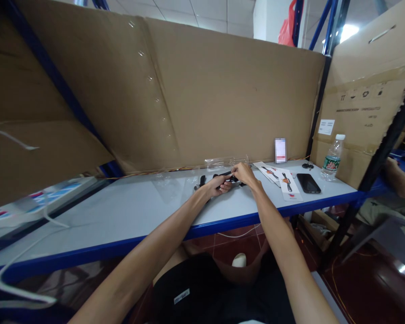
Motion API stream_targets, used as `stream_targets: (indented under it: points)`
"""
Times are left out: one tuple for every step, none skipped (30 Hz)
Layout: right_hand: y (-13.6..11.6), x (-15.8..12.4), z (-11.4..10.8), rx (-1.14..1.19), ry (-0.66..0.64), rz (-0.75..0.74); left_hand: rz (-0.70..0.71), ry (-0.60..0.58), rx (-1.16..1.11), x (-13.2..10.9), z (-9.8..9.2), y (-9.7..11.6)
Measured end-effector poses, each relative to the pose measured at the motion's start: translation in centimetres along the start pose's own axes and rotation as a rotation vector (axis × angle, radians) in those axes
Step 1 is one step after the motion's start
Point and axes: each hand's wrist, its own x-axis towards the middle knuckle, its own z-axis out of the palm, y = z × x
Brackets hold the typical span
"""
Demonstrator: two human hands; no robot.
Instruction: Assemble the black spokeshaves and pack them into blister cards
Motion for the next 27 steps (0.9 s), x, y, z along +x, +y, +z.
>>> stream_targets:
  points:
    - [0.0,0.0,0.0,0.003,-0.001,-0.004,0.004,0.002,0.003,0.0,0.0,0.0]
    - [0.0,0.1,0.0,0.003,-0.004,-0.012,0.007,0.005,0.006,0.0,0.0,0.0]
    - [0.0,0.1,0.1,0.000,-0.008,-0.020,0.008,0.009,0.009,0.0,0.0,0.0]
    - [0.0,0.1,0.1,-0.005,-0.013,-0.027,0.009,0.013,0.012,0.0,0.0,0.0]
    - [0.0,0.1,0.0,-0.011,-0.014,-0.032,0.009,0.017,0.015,0.0,0.0,0.0]
    - [-0.1,0.0,0.0,-0.019,-0.013,-0.037,0.009,0.019,0.017,0.0,0.0,0.0]
    - [-0.1,0.0,0.0,-0.029,-0.009,-0.041,0.011,0.020,0.018,0.0,0.0,0.0]
    - [-0.2,-0.1,-0.1,-0.040,-0.005,-0.043,0.013,0.019,0.018,0.0,0.1,0.0]
    - [-0.4,-0.2,-0.1,-0.052,-0.001,-0.046,0.015,0.017,0.019,-0.1,0.1,0.0]
    - [-0.5,-0.3,-0.2,-0.065,0.002,-0.048,0.016,0.013,0.020,-0.1,0.1,0.0]
    - [-0.6,-0.4,-0.3,-0.076,0.004,-0.051,0.016,0.010,0.022,-0.2,0.2,0.0]
    - [-0.7,-0.4,-0.3,-0.086,0.006,-0.054,0.017,0.008,0.024,-0.2,0.2,0.0]
    - [-0.8,-0.5,-0.4,-0.094,0.010,-0.057,0.018,0.006,0.025,-0.2,0.2,0.0]
    - [-0.9,-0.5,-0.4,-0.100,0.012,-0.060,0.020,0.006,0.027,-0.2,0.2,0.0]
    - [-0.9,-0.6,-0.5,-0.104,0.014,-0.060,0.021,0.008,0.028,-0.1,0.2,0.0]
    - [-1.0,-0.6,-0.4,-0.107,0.016,-0.053,0.021,0.010,0.028,-0.1,0.2,0.0]
    - [-1.0,-0.5,-0.4,-0.107,0.019,-0.042,0.019,0.010,0.027,0.0,0.2,-0.1]
    - [-1.0,-0.5,-0.3,-0.104,0.025,-0.026,0.015,0.009,0.026,0.0,0.1,-0.1]
    - [-1.0,-0.4,-0.2,-0.097,0.032,-0.006,0.011,0.007,0.025,0.1,0.1,-0.1]
    - [-1.0,-0.3,-0.1,-0.085,0.038,0.017,0.008,0.002,0.022,0.1,0.1,-0.1]
    - [-1.0,-0.2,0.0,-0.070,0.043,0.040,0.006,-0.003,0.019,0.1,0.0,-0.1]
    - [-0.9,-0.2,0.1,-0.055,0.045,0.064,0.003,-0.007,0.017,0.1,0.0,-0.1]
    - [-0.9,-0.1,0.2,-0.044,0.044,0.090,0.001,-0.009,0.015,0.1,0.0,-0.1]
    - [-0.9,-0.1,0.1,-0.038,0.043,0.117,0.000,-0.010,0.014,0.1,0.0,-0.1]
    - [-0.9,-0.1,0.1,-0.038,0.044,0.143,0.000,-0.008,0.014,0.0,0.0,-0.1]
    - [-0.9,-0.2,0.0,-0.042,0.046,0.166,0.003,-0.003,0.014,0.0,0.0,-0.1]
    - [-0.9,-0.2,-0.1,-0.048,0.048,0.183,0.008,0.003,0.013,0.0,0.0,-0.1]
